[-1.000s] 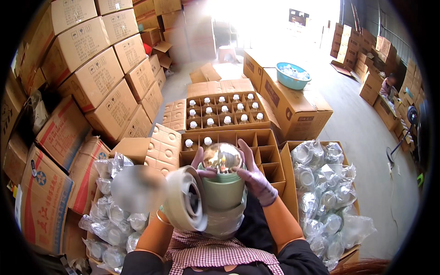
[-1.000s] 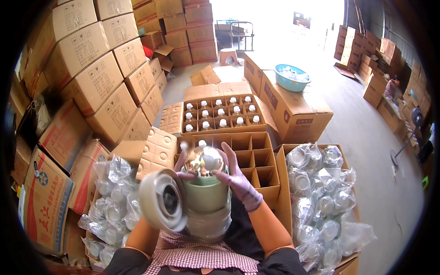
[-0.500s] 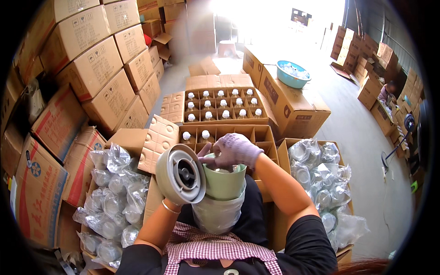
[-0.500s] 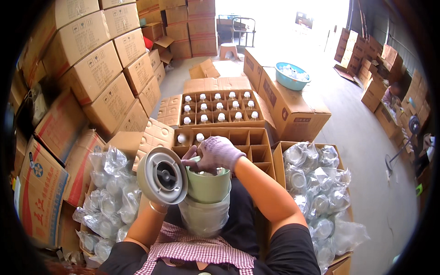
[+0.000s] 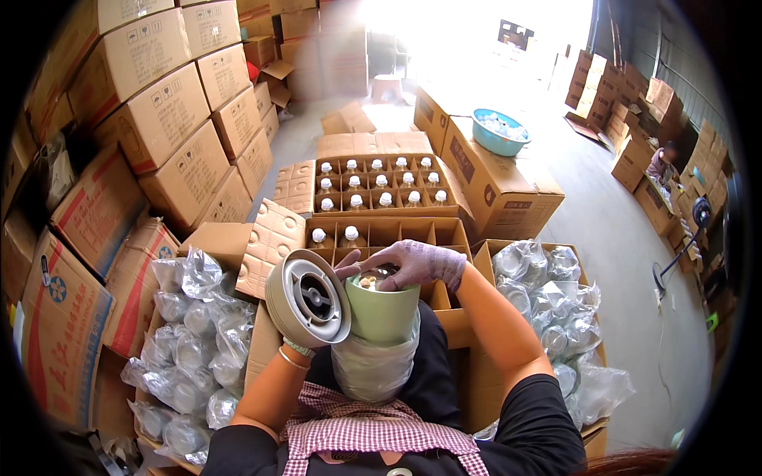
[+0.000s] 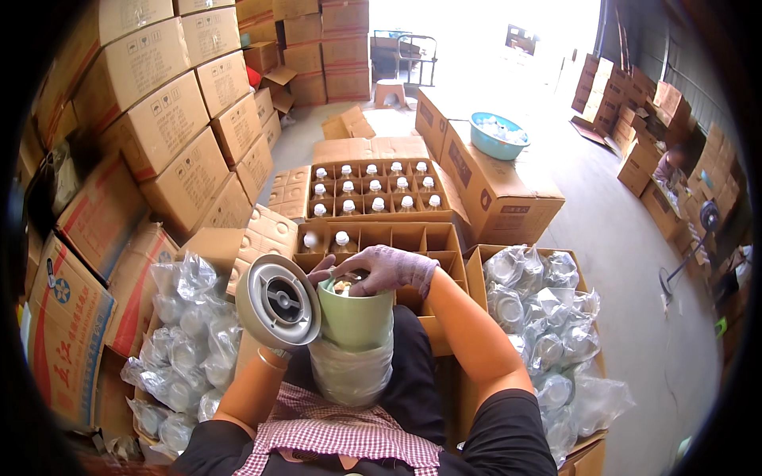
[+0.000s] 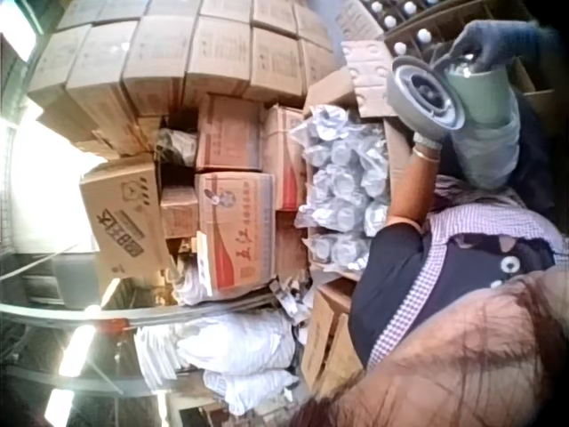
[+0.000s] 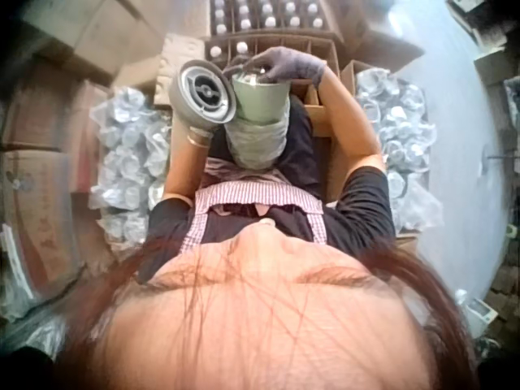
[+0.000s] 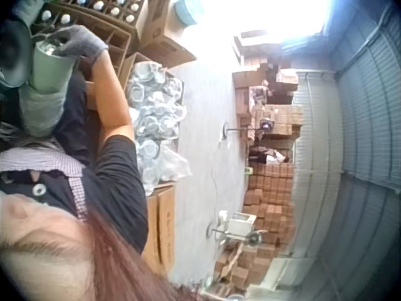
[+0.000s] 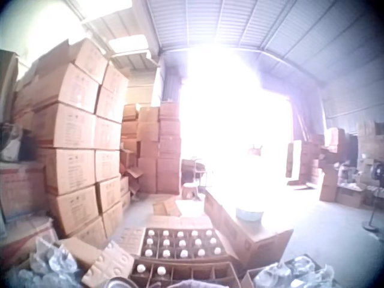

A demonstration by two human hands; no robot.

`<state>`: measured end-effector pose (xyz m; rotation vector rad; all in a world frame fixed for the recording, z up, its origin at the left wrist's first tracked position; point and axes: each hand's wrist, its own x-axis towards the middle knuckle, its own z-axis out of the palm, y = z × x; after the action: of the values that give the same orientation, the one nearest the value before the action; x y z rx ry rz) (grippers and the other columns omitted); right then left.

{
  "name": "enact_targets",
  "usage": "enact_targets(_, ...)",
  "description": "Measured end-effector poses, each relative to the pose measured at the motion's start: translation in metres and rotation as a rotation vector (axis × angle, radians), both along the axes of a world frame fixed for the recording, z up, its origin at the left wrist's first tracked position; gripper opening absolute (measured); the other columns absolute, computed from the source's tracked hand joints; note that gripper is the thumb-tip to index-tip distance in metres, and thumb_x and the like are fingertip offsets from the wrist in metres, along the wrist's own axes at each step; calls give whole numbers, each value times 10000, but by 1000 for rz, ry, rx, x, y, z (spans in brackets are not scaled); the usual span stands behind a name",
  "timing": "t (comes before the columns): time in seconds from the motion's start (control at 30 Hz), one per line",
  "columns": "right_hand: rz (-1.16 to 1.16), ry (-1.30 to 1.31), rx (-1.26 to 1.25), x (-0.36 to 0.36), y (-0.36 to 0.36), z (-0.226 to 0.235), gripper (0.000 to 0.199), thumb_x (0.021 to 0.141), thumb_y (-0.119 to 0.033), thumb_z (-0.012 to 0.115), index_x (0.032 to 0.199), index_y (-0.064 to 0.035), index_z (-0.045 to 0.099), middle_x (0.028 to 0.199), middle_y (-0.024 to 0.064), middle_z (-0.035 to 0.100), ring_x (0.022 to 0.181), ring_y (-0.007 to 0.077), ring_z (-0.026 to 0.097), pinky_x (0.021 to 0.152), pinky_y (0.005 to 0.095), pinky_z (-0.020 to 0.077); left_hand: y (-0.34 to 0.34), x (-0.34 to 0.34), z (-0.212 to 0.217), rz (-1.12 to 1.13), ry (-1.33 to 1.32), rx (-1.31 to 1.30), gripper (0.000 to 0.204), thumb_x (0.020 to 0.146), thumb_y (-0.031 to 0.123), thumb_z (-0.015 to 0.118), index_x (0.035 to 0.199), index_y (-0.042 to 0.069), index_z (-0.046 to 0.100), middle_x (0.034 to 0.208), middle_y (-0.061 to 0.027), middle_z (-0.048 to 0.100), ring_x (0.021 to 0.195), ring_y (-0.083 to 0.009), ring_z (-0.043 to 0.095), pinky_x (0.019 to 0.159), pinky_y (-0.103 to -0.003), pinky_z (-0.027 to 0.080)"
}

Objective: The person assembles thermos bottles by hand, placing metal inner containers into plastic shells, attaching lids, and packing the completed units into a partitioned cardboard box.

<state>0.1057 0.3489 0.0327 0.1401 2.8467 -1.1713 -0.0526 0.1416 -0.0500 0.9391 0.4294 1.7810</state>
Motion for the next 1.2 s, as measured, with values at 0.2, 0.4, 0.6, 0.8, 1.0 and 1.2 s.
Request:
enact_targets(0.2, -242, -377, 525, -39, -56, 28, 574, 830, -570, 616, 1160, -134, 792, 1094, 191, 763, 1027, 318, 735, 963, 411, 568, -1, 6, -5, 166, 328, -93, 539, 1060, 322, 522, 1409, -89, 544, 1641, -178, 359, 1498, -277, 388, 1222, -348, 370)
enact_targets(0.4, -200, -312, 541, -37, -44, 1, 524, 854, -606, 572, 1032, -183, 825, 1065, 131, 776, 997, 331, 737, 935, 427, 567, 0, 2, -13, 223, 442, 2, 432, 1026, 199, 565, 1410, 2, 585, 1580, -163, 460, 1465, -282, 436, 1211, -410, 365)
enact_targets(0.6, -567, 155, -198, 3, -11, -9, 409, 991, -410, 604, 1187, -87, 762, 980, 142, 775, 926, 266, 741, 891, 395, 576, 31, -32, 22, 888, 283, -39, 278, 1014, 81, 556, 1283, 13, 567, 1170, -113, 668, 1056, -196, 655, 905, -366, 538)
enact_targets(0.8, -365, 768, -839, 10, -15, -32, 738, 957, -548, 672, 1470, -39, 522, 1335, 101, 628, 1199, 159, 589, 1032, 336, 494, 54, -31, 45, 838, 1086, 61, 692, 819, 515, 831, 1190, 28, 508, 968, -124, 634, 870, -272, 659, 796, -383, 540)
enact_targets(1.0, -364, 922, -742, 23, -13, -67, 647, 801, -451, 863, 1213, 13, 680, 1279, 120, 672, 1344, 268, 533, 1152, 419, 403, 71, -39, 48, 492, 1089, 216, 974, 784, 832, 665, 1283, 20, 464, 1241, -152, 542, 1121, -251, 551, 998, -400, 455)
enact_targets(1.2, -323, 957, -577, 37, -25, -62, 522, 734, -330, 915, 1103, -11, 730, 1192, 113, 704, 1413, 353, 500, 1182, 473, 386, 47, -26, 42, 359, 931, 136, 677, 855, 520, 775, 1260, 37, 528, 1264, -138, 575, 1192, -242, 546, 1071, -392, 424)
